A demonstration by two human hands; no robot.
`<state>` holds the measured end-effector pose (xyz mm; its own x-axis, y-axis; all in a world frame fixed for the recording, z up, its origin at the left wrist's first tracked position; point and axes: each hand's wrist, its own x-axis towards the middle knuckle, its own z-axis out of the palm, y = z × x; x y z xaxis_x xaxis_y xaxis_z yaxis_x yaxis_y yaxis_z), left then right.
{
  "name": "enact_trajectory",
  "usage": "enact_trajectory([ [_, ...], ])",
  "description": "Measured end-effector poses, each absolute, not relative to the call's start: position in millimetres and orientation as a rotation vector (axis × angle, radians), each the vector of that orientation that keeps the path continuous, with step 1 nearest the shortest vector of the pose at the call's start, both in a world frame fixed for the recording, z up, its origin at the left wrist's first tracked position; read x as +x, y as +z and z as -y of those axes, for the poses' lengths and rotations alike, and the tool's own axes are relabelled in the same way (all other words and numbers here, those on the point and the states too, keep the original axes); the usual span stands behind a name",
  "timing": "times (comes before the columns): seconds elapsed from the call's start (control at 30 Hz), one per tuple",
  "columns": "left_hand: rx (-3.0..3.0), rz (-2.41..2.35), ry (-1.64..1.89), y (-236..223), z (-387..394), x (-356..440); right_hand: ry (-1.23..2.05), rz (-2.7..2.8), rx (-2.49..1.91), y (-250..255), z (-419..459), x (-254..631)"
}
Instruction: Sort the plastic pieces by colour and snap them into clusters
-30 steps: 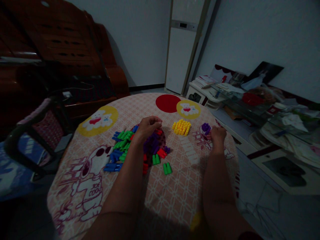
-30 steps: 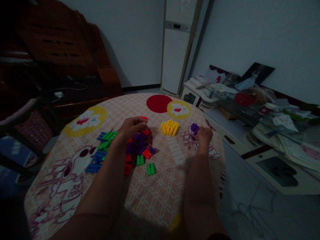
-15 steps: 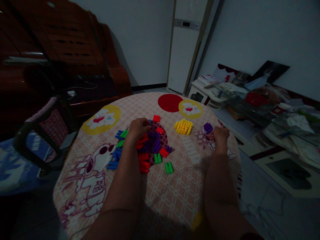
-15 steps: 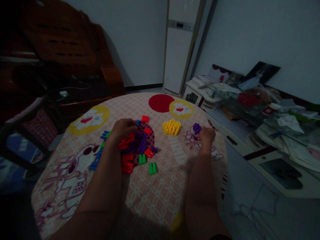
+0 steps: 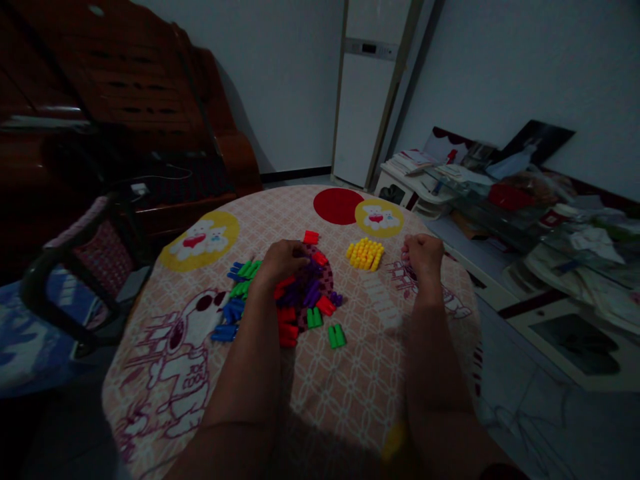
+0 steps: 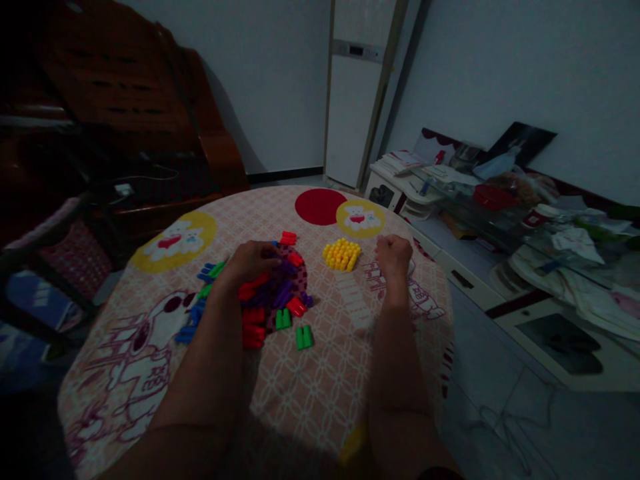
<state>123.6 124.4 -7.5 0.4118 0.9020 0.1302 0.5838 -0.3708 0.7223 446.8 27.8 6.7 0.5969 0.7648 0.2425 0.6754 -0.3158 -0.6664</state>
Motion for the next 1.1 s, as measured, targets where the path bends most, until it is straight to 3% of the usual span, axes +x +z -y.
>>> enact_trajectory([
  [0.2,1.765,-0.863,0.928,3,-104,168,0.820,1.401,-1.510,19,-33,378],
  [0.4,1.677,-0.775,0.937,1,-89,200,0.948,1.443,-1.417,17,-36,366],
  [0.73,1.706,-0.901,0.929,-6,-97,192,0.545,0.986,-1.729,-6,-30,436],
  [0.93,1.766,-0.869,0.864,-5,-91,196,0.183,1.349,-2.370,-13,-28,444],
  [1.1,1.808,-0.888,0.855,-6,-95,193,0.144,1.538,-2.587,-8,-26,440],
])
